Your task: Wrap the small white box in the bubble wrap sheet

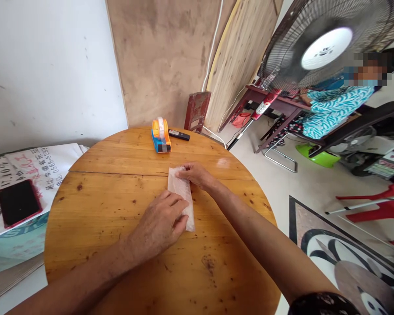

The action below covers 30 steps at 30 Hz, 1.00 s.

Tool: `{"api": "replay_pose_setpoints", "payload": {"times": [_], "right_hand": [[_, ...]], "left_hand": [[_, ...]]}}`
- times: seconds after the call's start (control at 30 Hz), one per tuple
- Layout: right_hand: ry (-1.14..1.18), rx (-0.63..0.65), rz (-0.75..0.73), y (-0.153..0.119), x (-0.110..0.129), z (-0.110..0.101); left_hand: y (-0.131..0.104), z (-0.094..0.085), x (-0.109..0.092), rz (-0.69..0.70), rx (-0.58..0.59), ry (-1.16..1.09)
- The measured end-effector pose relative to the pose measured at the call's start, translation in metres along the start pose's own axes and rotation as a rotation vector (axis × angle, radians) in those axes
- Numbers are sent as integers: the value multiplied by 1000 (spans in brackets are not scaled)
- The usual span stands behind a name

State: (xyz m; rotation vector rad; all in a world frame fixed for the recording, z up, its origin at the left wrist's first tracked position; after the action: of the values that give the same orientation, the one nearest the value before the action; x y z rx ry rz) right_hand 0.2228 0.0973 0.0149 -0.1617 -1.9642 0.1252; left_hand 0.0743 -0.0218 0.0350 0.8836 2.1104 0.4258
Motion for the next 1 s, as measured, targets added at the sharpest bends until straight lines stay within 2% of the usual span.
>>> {"api": "replay_pose_setpoints", "payload": {"times": [0.13,0.23,0.4,0.57,0.73,0.8,0.9,1.0], "right_hand": [[43,-11,-17,-7,11,-4],[84,1,-63,-23,26,-10],[18,10,-329,-64,48,-15],[-165,-67,-469,-104,46,-15],[-272,-79,-572,-144,38,-10],[-287,-75,-635,-158,32,-6],[-325,-103,-751,-172,20,1],[-333,-173,-849,-179,9,8]], "left_hand": [[0,3,7,-70,-4,-51],[0,3,10,-74,-9,-48],[-2,-1,7,-46,-50,80],[-8,-8,6,-113,-159,280],[-14,-8,13,-228,-273,181],[-13,-4,14,-210,-228,92],[-10,-1,13,-162,-95,-44],[-7,-6,15,-153,-4,-130]]}}
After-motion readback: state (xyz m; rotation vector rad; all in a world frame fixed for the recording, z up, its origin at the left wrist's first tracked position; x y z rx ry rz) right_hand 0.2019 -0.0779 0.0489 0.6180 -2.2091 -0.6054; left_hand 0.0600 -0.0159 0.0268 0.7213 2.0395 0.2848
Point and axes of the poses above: each hand's wrist, its own y-axis towards the middle knuckle, its own z-axis out of the palm, x = y × z, the point moved 4 cm from there along y, towards the middle knuckle, and after that the axes turned 10 degrees about -x, right-handed, at the moved point
